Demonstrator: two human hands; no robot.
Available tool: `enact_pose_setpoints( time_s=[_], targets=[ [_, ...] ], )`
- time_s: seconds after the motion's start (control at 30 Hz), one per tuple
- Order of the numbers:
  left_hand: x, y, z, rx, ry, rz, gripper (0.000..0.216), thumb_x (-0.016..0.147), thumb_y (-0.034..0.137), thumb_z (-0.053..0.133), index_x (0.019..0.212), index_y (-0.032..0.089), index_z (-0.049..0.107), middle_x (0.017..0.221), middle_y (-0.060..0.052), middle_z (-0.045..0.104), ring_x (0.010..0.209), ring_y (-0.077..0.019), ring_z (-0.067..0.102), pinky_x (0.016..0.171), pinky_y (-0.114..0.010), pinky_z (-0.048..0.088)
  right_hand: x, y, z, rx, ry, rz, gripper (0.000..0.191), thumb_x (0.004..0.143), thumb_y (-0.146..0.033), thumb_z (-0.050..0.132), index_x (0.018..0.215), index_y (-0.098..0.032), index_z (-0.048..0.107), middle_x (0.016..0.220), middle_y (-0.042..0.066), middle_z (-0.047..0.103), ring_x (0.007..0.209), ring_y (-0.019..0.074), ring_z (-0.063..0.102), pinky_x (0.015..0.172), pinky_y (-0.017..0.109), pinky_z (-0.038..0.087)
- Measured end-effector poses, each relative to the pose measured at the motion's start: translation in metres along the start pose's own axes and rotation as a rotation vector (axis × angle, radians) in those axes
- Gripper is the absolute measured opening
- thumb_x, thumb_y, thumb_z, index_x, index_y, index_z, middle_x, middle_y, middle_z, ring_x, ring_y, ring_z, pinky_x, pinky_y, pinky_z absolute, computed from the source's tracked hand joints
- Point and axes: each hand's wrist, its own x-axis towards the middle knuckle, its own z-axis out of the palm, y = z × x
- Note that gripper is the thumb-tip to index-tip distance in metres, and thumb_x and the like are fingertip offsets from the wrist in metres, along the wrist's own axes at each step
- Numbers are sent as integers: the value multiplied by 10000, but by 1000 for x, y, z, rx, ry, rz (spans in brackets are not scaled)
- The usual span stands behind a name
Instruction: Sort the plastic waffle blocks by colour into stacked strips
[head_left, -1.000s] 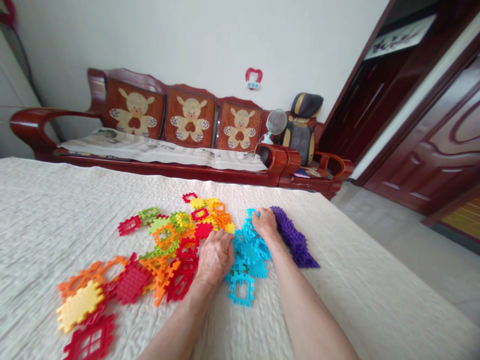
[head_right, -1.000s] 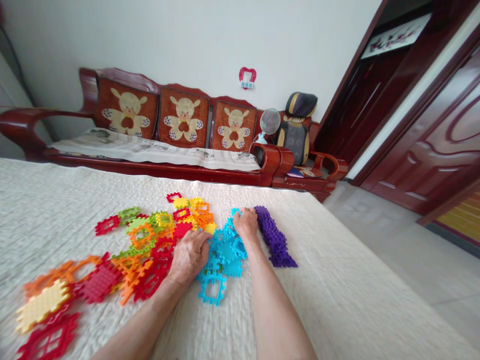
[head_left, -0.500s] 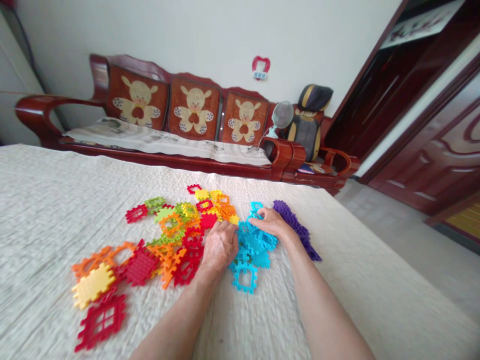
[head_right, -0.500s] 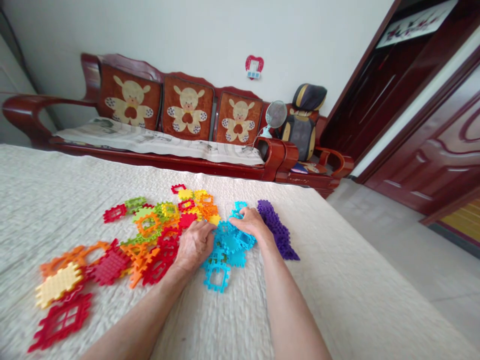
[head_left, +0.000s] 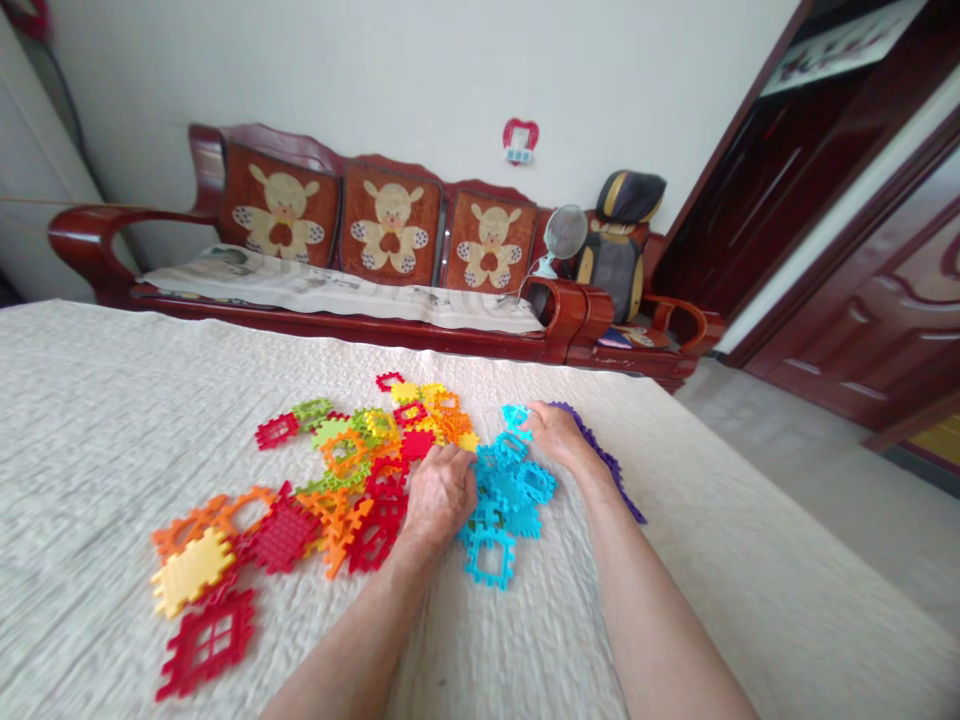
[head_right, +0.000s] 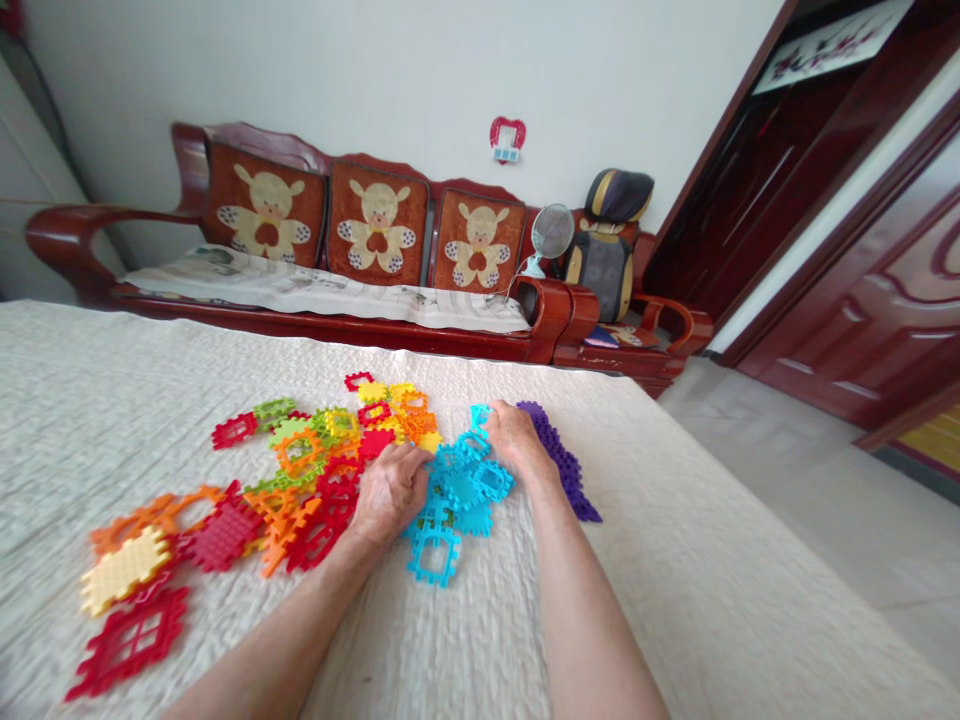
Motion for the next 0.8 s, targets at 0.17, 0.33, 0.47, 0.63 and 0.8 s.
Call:
enact_pose_setpoints(
  time_s=[0.17, 0.33, 0.47, 0.63, 0.8],
  targets=[
    [0, 1, -1, 7, -16, -9, 256, 871, 162, 456, 933, 231, 694, 859, -27, 675, 845, -187, 568, 732, -279, 436, -1, -3, 5, 156, -84, -22, 406, 875, -180, 396, 1211, -207, 620, 1024, 20, 728, 958, 156, 646, 826, 220, 454],
    [0, 2, -1, 4, -9, -6, 252, 859, 141, 463, 916, 226, 693, 856, -29, 673, 841, -187, 570, 745, -279, 436, 0, 1, 19, 61, -105, -46, 342, 860, -187, 442, 1093, -194, 692, 1150, 69, 688, 1098, 198, 604, 947, 273, 429],
    [0, 1, -1, 1, -3, 5, 243, 854, 140, 474, 925, 222, 691, 856, -25, 674, 844, -190, 569, 747, -278, 436, 0, 6, 20, 84, -162, -112, 413, 794, -295, 586, 1185, -174, 644, 1214, 98, 650, 1080, 219, 615, 923, 279, 456],
    [0, 2, -1, 8, -7, -3, 239, 850, 141, 480, 925, 224, 691, 859, -25, 675, 836, -186, 569, 731, -275, 436, -4, 8, 19, 127, -224, -150, 507, 713, -230, 647, 1216, -178, 617, 1261, 90, 622, 1098, 214, 610, 922, 272, 464],
    [0, 1, 0, 3, -8, -4, 250, 856, 145, 465, 925, 228, 691, 863, -27, 680, 841, -186, 570, 740, -278, 435, -1, 10, 13, 187, -146, -108, 539, 711, -216, 657, 1245, -197, 581, 1243, 72, 631, 1080, 204, 615, 927, 283, 462]
  ],
)
